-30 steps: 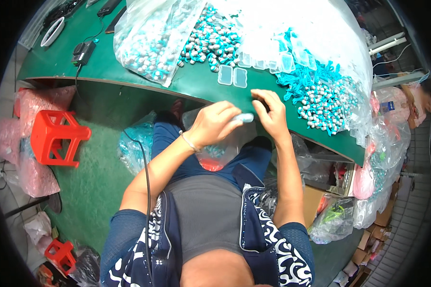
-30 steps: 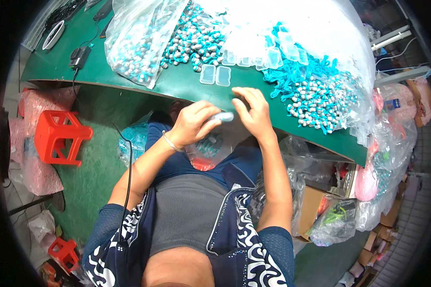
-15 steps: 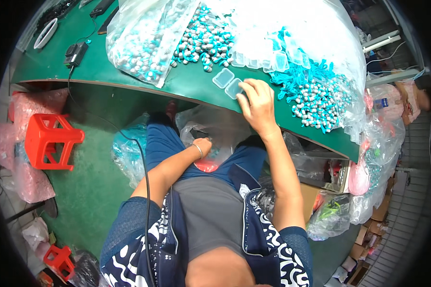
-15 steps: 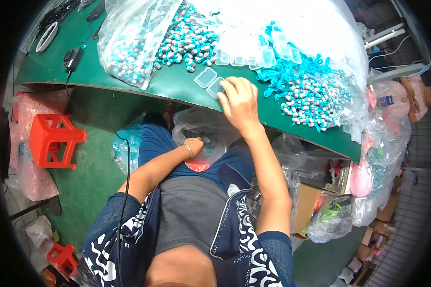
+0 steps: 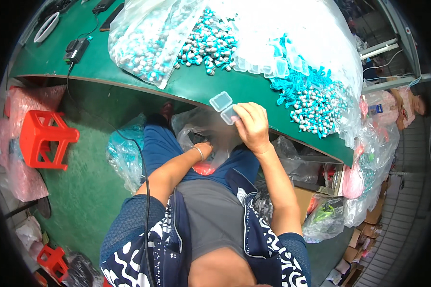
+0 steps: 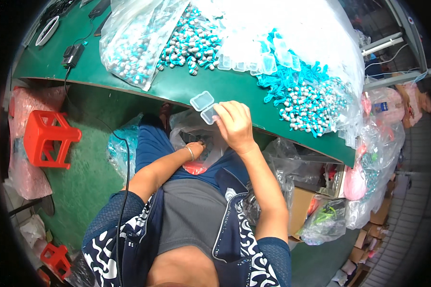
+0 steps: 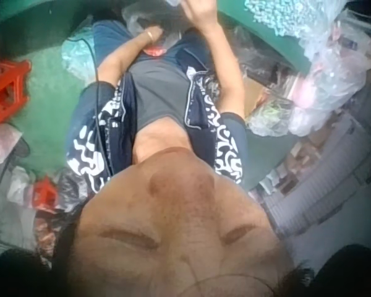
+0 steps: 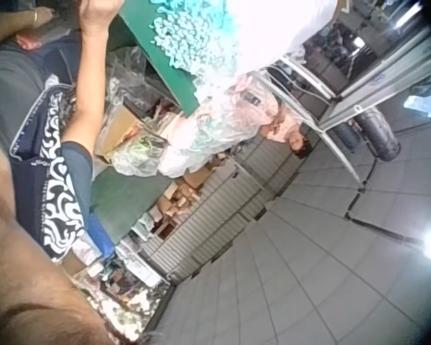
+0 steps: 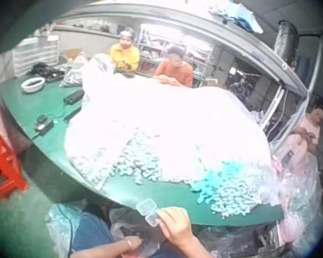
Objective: Sorting small blue and white components into individual plastic compartments.
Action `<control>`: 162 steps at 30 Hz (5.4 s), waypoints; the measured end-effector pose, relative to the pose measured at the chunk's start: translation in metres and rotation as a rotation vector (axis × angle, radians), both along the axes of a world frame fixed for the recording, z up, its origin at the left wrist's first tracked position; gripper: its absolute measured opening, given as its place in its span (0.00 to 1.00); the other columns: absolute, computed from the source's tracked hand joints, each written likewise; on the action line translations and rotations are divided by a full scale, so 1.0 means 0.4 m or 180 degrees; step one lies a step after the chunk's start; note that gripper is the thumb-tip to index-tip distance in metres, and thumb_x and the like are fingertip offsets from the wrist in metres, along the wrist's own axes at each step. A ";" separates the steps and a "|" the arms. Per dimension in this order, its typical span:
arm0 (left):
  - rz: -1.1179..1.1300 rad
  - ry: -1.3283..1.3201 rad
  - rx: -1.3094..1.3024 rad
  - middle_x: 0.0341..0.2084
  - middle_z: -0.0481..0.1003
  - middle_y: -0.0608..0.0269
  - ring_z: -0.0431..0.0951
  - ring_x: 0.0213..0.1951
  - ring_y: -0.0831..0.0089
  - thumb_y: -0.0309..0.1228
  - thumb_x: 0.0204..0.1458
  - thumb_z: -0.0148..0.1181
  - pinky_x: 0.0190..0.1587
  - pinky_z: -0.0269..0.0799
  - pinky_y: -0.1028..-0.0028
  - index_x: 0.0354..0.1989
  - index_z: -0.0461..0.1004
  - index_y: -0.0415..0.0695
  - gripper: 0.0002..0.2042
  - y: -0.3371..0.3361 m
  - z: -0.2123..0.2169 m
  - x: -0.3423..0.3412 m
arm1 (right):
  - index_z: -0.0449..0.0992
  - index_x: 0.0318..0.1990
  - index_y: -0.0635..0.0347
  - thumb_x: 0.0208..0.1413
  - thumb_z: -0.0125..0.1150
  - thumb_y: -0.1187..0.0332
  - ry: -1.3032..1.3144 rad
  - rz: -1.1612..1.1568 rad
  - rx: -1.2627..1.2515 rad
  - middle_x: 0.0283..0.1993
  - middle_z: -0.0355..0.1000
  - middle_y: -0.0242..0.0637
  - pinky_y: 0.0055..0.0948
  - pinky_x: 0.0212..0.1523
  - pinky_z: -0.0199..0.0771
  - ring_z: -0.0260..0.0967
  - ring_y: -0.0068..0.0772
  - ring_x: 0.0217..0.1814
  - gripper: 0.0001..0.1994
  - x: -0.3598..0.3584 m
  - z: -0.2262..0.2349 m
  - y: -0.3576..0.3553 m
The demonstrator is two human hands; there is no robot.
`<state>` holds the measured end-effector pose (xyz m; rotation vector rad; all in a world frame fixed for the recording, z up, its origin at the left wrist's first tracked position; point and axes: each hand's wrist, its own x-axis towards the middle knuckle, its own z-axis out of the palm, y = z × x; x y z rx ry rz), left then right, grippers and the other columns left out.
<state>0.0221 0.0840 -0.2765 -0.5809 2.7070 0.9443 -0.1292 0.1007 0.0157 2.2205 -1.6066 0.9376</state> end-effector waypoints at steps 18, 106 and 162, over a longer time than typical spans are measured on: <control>0.1557 0.2825 -0.1360 0.30 0.73 0.57 0.77 0.36 0.56 0.28 0.49 0.63 0.36 0.74 0.60 0.39 0.75 0.46 0.09 -0.263 0.763 0.091 | 0.79 0.44 0.62 0.55 0.61 0.76 -0.1319 -0.0765 0.0222 0.39 0.75 0.41 0.35 0.40 0.74 0.73 0.41 0.37 0.09 -0.125 0.002 -0.068; 0.0618 0.2489 -0.1367 0.48 0.73 0.64 0.69 0.55 0.63 0.44 0.44 0.70 0.57 0.58 0.58 0.47 0.77 0.48 0.22 -0.284 0.712 -0.020 | 0.82 0.36 0.49 0.46 0.72 0.63 -0.0151 -0.0750 0.0785 0.36 0.75 0.30 0.42 0.50 0.59 0.71 0.34 0.46 0.09 -0.071 0.058 -0.046; 0.1525 0.2393 -0.1920 0.34 0.74 0.58 0.76 0.39 0.57 0.23 0.45 0.64 0.41 0.73 0.61 0.37 0.77 0.44 0.10 -0.298 0.726 0.010 | 0.81 0.34 0.52 0.51 0.66 0.71 -0.0545 -0.2437 -0.0160 0.35 0.77 0.30 0.36 0.44 0.65 0.73 0.36 0.39 0.03 -0.259 0.041 0.187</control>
